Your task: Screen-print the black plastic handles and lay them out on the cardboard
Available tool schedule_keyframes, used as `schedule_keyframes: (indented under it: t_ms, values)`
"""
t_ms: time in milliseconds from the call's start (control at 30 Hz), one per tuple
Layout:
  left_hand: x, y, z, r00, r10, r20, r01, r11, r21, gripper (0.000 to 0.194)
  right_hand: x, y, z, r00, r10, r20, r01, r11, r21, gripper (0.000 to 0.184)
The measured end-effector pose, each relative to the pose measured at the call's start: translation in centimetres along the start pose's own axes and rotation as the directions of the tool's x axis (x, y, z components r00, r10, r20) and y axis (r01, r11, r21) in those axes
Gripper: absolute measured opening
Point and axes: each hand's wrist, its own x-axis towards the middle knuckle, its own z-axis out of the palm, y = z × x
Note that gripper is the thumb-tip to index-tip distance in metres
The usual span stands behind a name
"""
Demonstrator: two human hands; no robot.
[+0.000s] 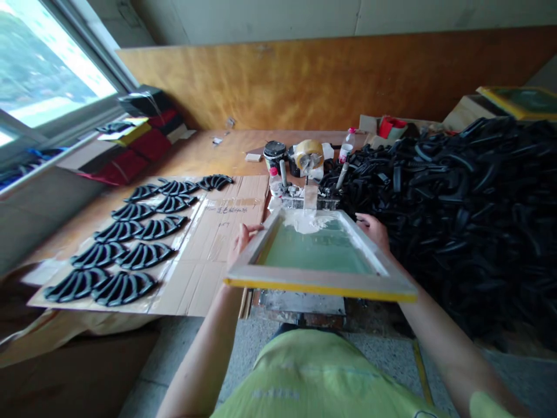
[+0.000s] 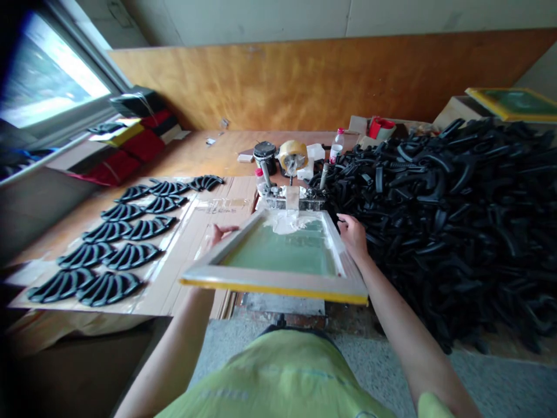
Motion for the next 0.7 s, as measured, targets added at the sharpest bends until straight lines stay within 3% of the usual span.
schedule_keyframes:
  t_ms: [67, 167, 233, 300, 367, 433, 600, 700]
  values:
    - [-1.3, -2.6, -1.5, 0.989, -0.137, 0.052, 0.131, 0.986, 0.103, 0.056, 1.5, -1.5, -0.6, 0.994, -0.056, -0.089, 0.060, 0.997, 0.045, 0.043]
    - [-2.4, -7.2, -2.6, 0.964, -0.248, 0.096, 0.228, 0.956, 0.184, 0.066, 3.5, -6.0, 0.5, 0.955, -0.252, -0.158, 0.257, 0.966, 0.015, 0.053]
    - [-2.5, -9.9, -2.7, 0.964, -0.246, 0.103, 0.221, 0.953, 0.209, 0.077, 4.5, -8.8, 2.0, 0.933, -0.353, -0.076, 0.348, 0.935, -0.071, 0.057]
    - [-2.3, -11.7, -2.6, 0.969, -0.228, 0.094, 0.200, 0.949, 0.244, 0.077, 5.1, -10.4, 3.4, 0.926, -0.372, 0.064, 0.378, 0.916, -0.138, 0.042]
    - [-2.1, -12.6, -2.6, 0.973, -0.215, 0.089, 0.182, 0.942, 0.282, 0.073, 5.3, -10.6, 4.3, 0.924, -0.327, 0.198, 0.363, 0.913, -0.186, 0.022]
    - [-2.0, -13.0, -2.6, 0.975, -0.205, 0.091, 0.168, 0.936, 0.308, 0.068, 5.4, -10.0, 4.7, 0.934, -0.251, 0.256, 0.311, 0.921, -0.233, 0.013]
    - [-1.9, -13.2, -2.8, 0.974, -0.206, 0.097, 0.160, 0.923, 0.349, 0.062, 4.2, -9.2, 5.5, 0.969, -0.145, 0.198, 0.207, 0.916, -0.343, 0.013]
    - [-1.9, -13.4, -2.8, 0.974, -0.203, 0.099, 0.156, 0.922, 0.355, 0.062, 1.8, -10.0, 6.1, 0.939, -0.237, 0.249, 0.307, 0.904, -0.298, 0.017]
